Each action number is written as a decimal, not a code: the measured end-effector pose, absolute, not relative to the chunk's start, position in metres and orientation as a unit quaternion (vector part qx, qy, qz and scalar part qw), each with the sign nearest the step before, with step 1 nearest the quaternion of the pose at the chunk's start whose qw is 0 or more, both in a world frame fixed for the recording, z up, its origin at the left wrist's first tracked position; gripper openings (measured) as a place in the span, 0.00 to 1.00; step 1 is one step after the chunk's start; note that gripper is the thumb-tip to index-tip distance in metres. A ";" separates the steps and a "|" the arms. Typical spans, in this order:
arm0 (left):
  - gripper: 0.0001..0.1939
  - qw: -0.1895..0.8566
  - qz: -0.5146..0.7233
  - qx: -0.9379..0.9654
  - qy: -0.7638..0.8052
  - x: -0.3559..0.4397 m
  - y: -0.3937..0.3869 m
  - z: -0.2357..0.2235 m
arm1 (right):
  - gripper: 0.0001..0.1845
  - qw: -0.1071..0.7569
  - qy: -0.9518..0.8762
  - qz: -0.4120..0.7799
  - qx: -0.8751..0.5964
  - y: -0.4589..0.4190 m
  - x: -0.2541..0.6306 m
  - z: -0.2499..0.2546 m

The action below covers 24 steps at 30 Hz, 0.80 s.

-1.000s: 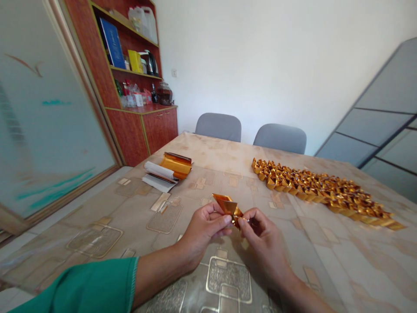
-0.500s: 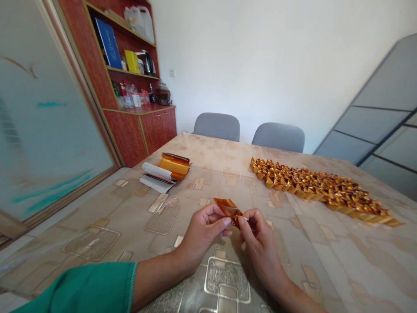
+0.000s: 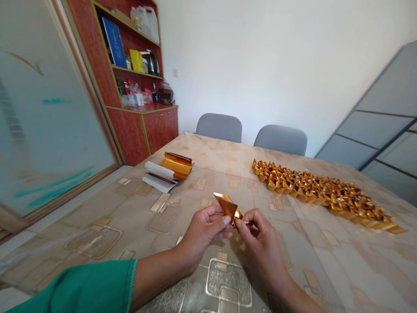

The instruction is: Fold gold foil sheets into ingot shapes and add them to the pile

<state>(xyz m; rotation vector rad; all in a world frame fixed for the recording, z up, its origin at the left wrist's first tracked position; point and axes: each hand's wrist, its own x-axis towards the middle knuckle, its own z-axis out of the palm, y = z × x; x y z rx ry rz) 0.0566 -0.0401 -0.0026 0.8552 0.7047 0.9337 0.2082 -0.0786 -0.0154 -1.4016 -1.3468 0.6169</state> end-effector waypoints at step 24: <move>0.23 0.781 0.378 0.335 0.368 0.054 -0.035 -0.010 | 0.14 0.495 -0.557 0.389 -0.542 -0.074 0.217 -0.025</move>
